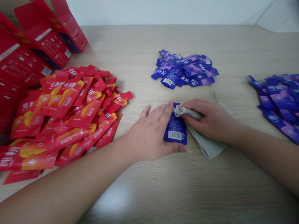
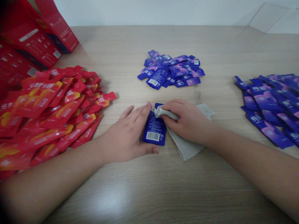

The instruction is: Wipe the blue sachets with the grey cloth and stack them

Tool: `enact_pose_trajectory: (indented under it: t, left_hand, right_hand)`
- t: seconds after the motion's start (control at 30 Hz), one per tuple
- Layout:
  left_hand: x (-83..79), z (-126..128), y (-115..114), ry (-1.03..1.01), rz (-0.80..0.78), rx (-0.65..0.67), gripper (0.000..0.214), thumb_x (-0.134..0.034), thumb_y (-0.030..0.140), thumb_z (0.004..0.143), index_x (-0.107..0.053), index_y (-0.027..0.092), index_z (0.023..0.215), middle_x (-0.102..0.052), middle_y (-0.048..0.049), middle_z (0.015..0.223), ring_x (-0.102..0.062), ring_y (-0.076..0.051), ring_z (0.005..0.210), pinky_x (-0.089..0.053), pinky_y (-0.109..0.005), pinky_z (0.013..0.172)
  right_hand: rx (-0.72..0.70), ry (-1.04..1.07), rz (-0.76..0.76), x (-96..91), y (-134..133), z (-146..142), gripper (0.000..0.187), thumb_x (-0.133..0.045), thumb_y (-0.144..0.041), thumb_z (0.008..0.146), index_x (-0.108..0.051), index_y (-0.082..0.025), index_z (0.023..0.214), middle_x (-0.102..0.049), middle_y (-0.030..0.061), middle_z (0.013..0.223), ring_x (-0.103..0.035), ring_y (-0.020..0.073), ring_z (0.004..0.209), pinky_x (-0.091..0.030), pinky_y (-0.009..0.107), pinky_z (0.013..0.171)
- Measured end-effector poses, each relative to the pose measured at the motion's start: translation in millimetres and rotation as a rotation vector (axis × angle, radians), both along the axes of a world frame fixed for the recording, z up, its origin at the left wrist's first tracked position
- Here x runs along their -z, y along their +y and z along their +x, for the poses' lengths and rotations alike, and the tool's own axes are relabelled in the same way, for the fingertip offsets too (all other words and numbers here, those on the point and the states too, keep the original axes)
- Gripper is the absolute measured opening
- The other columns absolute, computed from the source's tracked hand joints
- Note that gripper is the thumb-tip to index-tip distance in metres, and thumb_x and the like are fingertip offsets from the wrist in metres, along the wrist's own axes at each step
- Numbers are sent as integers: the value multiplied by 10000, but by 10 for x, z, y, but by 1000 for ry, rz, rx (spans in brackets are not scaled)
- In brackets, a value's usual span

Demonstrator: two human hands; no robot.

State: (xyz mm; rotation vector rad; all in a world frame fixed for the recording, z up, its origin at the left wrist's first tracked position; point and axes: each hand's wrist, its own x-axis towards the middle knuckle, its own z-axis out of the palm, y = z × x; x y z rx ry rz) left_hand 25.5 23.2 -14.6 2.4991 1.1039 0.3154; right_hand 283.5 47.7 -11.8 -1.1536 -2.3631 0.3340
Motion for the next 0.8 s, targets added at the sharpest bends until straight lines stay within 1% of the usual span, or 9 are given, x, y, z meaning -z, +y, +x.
enact_pose_trajectory:
  t: [0.07,0.13,0.23,0.33,0.5,0.6,0.67,0.73,0.8]
  left_hand:
    - [-6,-2,0,4,-9,1,1199,-628,787,942,-62,68,1717,-224,-264,1778,-229,-360,1669,-114,-626,1340]
    - [-7,1,0,12,-23,-5,1103,-584,735,995,-81,69,1715,-252,-257,1771,-243,-349,1667,-124,-623,1339]
    - [3,13,0,17,-15,-19,1009,-629,632,1000,-143,108,1712,-304,-227,1762,-276,-329,1659,-126,-612,1343]
    - [2,31,7,12,-21,-33,1027,-686,602,965,-159,135,1712,-322,-211,1759,-302,-328,1650,-139,-609,1344]
    - [-27,61,28,18,-44,-50,1105,-698,662,948,-114,127,1720,-308,-223,1761,-322,-343,1641,-154,-609,1343]
    - [-43,57,28,42,-42,-53,1102,-705,695,925,-181,123,1708,-296,-225,1765,-304,-354,1647,-151,-598,1347]
    - [-51,46,25,66,-40,-38,1161,-740,731,872,-208,118,1703,-287,-227,1769,-270,-377,1655,-145,-598,1349]
    - [-57,34,22,87,-35,-16,1233,-768,757,826,-197,110,1707,-269,-229,1774,-242,-398,1660,-139,-601,1349]
    - [-61,26,20,101,-33,-7,1252,-768,753,829,-168,100,1713,-257,-231,1778,-235,-395,1662,-141,-600,1349]
  right_hand:
    - [-26,51,-23,-61,-98,-25,198,-689,-272,977,-736,-286,1168,-800,56,1160,-765,288,1059,-625,455,942]
    - [-111,88,-48,-103,-197,-65,220,-695,-246,970,-724,-284,1185,-794,58,1179,-759,271,1087,-626,431,954]
    - [-271,91,-111,-109,-287,-135,214,-695,-199,962,-739,-273,1158,-795,57,1167,-753,243,1101,-621,391,970]
    - [-321,52,-131,-74,-274,-183,188,-698,-179,958,-760,-255,1118,-796,63,1149,-753,230,1079,-613,381,984]
    - [-186,-52,-20,-9,-66,-120,177,-664,-205,987,-766,-249,1125,-794,70,1165,-736,270,1121,-586,458,1043]
    - [-60,-123,16,42,119,4,180,-641,-275,1010,-761,-248,1142,-794,76,1142,-744,300,1091,-600,491,1001]
    - [-1,-145,37,70,215,80,169,-642,-298,1008,-761,-247,1117,-794,77,1104,-750,310,1050,-614,496,959]
    - [33,-135,62,69,245,117,151,-646,-300,1005,-756,-257,1100,-795,74,1082,-752,316,1036,-620,498,938]
    - [25,-96,57,25,190,103,143,-649,-298,1007,-744,-277,1112,-795,64,1086,-756,310,1029,-625,488,925]
